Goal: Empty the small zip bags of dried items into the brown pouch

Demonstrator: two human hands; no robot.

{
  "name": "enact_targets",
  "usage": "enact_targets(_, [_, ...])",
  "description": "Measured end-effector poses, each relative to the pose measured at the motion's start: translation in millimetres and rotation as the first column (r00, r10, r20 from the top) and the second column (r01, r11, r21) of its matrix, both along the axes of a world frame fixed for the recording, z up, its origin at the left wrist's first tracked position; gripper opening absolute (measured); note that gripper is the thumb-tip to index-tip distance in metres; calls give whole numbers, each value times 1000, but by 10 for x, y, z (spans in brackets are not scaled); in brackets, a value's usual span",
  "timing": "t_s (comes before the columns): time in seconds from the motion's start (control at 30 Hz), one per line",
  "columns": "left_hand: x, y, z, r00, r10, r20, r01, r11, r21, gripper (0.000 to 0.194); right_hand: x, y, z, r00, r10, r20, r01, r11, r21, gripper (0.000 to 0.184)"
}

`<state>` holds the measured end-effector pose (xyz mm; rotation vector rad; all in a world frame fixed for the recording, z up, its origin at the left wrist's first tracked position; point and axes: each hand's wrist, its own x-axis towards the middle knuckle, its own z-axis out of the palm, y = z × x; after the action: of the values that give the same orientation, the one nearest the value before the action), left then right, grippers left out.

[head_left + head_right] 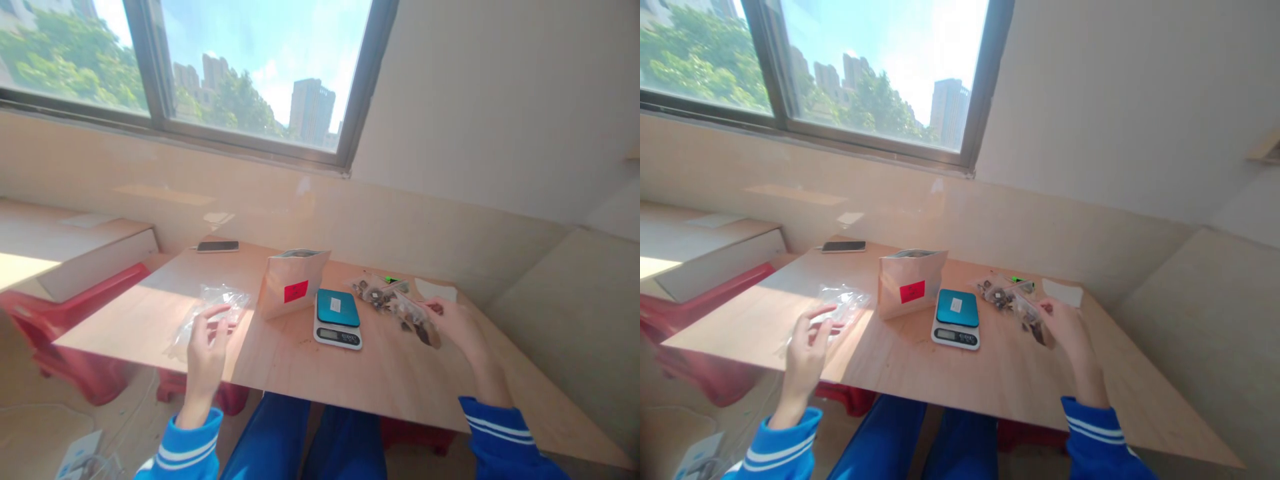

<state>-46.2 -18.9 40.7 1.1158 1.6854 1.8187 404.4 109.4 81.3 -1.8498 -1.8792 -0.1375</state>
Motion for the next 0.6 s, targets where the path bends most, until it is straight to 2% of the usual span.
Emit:
enact_targets(0.07, [281,-31,78,983,-165,80,163,986,31,24,-331,-232,219,999,12,-50,-11,1000,18,19])
enact_targets(0.17, [734,-122,125,885,-438,159,428,899,93,23,-920,-608,383,975,51,-218,-35,997,76,22])
enact_targets(0.27, [1113,-219,89,707,-661,250,638,750,176,27,-1473,-917,273,845,188,-501,-169,982,84,28])
enact_targets(0.3, [1200,-240,66,662,-694,283,682,714,157,27,-1627,-998,194,787,220,-576,-226,972,62,29])
enact_targets(0.33, [1263,-253,40,646,-698,310,693,706,146,27,-1760,-1069,108,739,231,-633,-268,963,38,28])
enact_targets(0.37, [1302,-259,16,642,-694,327,695,706,133,27,-1874,-1131,23,698,234,-677,-295,955,25,27])
enact_targets(0.43, [1319,-253,-22,674,-651,349,661,742,108,28,-2047,-1231,-116,645,235,-727,-327,945,15,25])
enact_targets(0.53, [1260,-215,-63,755,-547,362,562,824,74,32,-2193,-1327,-209,629,239,-740,-355,935,1,23])
enact_targets(0.6, [1207,-180,-102,789,-497,361,518,854,43,36,-2242,-1356,-212,630,251,-735,-388,921,-19,20])
